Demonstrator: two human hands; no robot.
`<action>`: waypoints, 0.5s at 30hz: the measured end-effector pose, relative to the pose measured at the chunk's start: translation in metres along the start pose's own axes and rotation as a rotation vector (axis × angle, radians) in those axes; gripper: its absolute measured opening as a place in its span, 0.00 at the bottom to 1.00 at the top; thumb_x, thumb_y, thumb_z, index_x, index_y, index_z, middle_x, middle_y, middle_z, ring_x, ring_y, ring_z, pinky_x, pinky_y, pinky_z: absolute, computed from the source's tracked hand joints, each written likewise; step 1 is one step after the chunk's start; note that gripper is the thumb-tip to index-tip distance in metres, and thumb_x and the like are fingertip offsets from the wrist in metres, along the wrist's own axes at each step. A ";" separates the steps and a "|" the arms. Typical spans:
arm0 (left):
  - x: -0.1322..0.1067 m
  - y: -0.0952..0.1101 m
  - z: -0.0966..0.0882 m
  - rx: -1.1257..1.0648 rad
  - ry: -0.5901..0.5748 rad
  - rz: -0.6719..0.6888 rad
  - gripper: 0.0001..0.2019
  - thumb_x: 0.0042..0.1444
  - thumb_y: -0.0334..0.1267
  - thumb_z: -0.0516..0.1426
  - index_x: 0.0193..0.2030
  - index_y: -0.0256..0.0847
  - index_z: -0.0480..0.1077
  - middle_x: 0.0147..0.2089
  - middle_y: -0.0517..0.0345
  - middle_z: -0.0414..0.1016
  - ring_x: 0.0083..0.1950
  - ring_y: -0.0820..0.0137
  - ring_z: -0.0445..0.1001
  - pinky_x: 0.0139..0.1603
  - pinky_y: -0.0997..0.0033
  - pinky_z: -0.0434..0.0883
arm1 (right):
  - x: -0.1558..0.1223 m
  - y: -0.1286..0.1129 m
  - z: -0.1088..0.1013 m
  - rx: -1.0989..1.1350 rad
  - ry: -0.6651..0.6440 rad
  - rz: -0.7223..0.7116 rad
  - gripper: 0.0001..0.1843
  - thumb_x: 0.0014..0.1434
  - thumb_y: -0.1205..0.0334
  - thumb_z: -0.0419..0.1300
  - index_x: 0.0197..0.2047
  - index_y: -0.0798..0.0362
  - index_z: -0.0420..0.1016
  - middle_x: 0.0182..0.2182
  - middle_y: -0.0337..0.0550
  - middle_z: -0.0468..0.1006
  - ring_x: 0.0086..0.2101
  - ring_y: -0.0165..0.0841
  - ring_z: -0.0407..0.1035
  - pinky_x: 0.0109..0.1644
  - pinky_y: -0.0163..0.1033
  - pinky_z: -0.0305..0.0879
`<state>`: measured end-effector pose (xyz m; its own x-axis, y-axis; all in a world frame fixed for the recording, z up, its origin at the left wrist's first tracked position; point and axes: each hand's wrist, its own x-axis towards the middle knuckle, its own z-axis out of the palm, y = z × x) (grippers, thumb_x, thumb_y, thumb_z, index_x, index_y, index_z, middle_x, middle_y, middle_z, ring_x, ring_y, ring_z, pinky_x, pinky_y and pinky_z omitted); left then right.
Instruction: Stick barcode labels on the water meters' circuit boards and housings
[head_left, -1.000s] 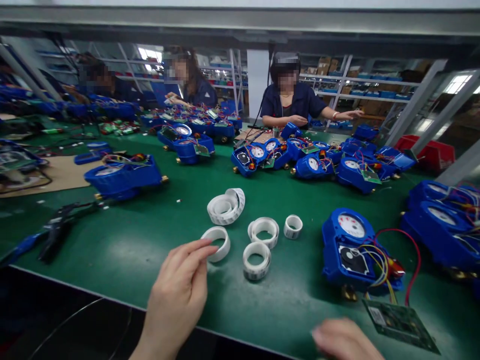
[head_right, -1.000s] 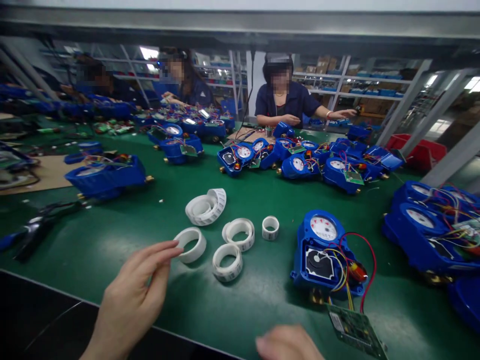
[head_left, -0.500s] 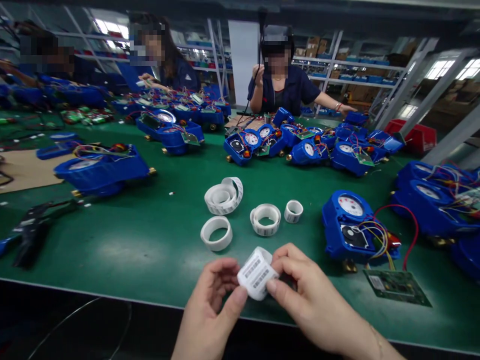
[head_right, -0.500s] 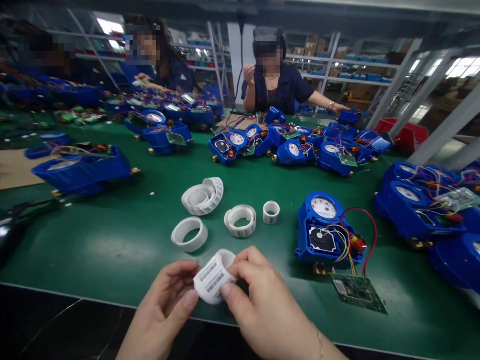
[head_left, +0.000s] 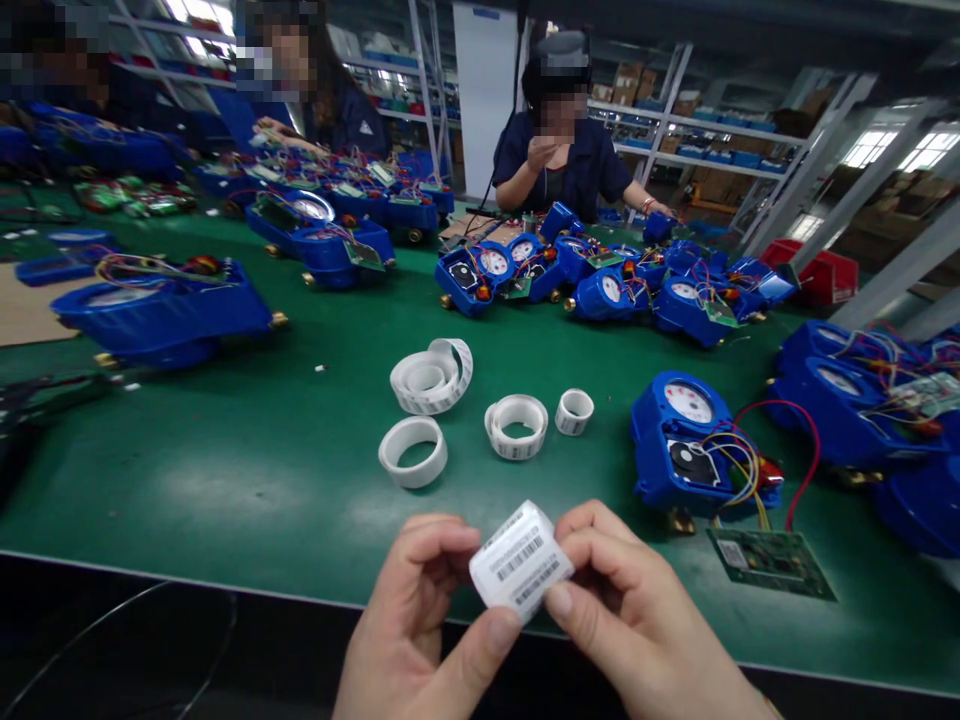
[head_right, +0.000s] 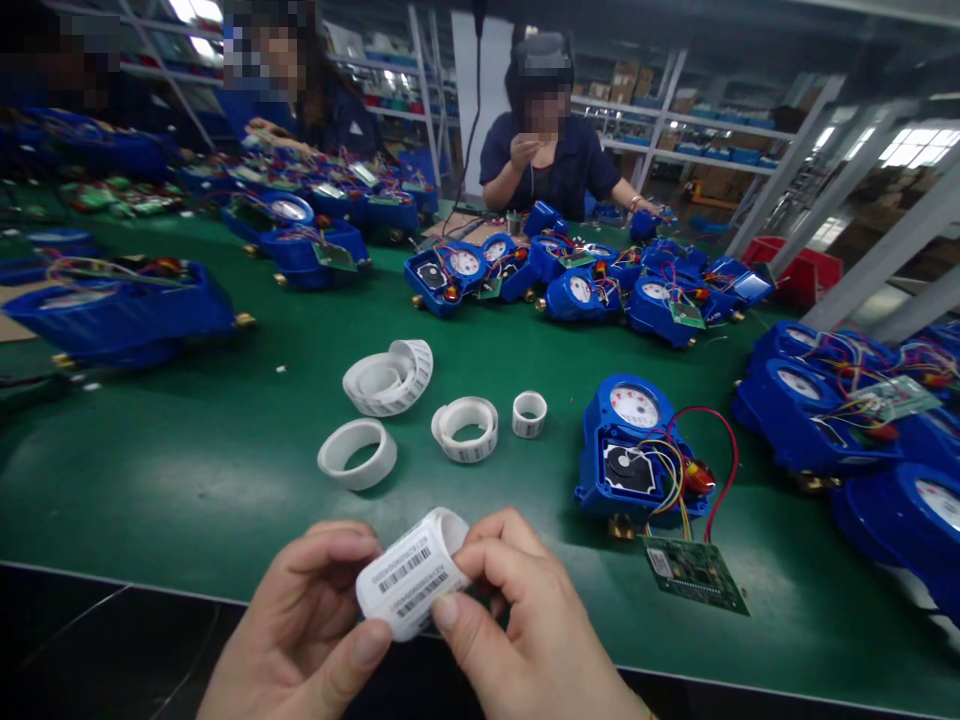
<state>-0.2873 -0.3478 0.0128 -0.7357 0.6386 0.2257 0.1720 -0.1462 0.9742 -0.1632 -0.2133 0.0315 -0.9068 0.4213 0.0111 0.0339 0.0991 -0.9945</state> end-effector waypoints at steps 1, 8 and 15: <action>-0.001 0.000 0.000 0.002 -0.005 -0.003 0.13 0.54 0.44 0.66 0.45 0.55 0.71 0.41 0.63 0.69 0.38 0.74 0.77 0.38 0.81 0.77 | 0.000 0.000 0.000 0.001 -0.001 -0.001 0.11 0.65 0.53 0.58 0.36 0.51 0.74 0.37 0.41 0.67 0.35 0.32 0.62 0.38 0.37 0.59; -0.003 -0.004 -0.004 0.037 -0.034 -0.033 0.14 0.56 0.43 0.65 0.48 0.56 0.69 0.45 0.63 0.66 0.42 0.74 0.75 0.43 0.79 0.77 | 0.004 -0.001 -0.001 -0.001 -0.009 -0.014 0.12 0.66 0.52 0.57 0.36 0.51 0.73 0.38 0.42 0.68 0.36 0.33 0.64 0.38 0.37 0.60; -0.002 -0.006 -0.007 0.039 -0.039 -0.018 0.15 0.56 0.43 0.65 0.48 0.56 0.69 0.45 0.62 0.66 0.43 0.72 0.75 0.44 0.77 0.77 | 0.005 -0.001 -0.002 0.002 -0.018 -0.011 0.11 0.66 0.53 0.57 0.37 0.50 0.74 0.38 0.42 0.69 0.37 0.33 0.65 0.39 0.37 0.61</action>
<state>-0.2918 -0.3536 0.0062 -0.7130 0.6698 0.2074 0.1850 -0.1055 0.9770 -0.1672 -0.2096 0.0331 -0.9146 0.4039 0.0200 0.0232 0.1017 -0.9945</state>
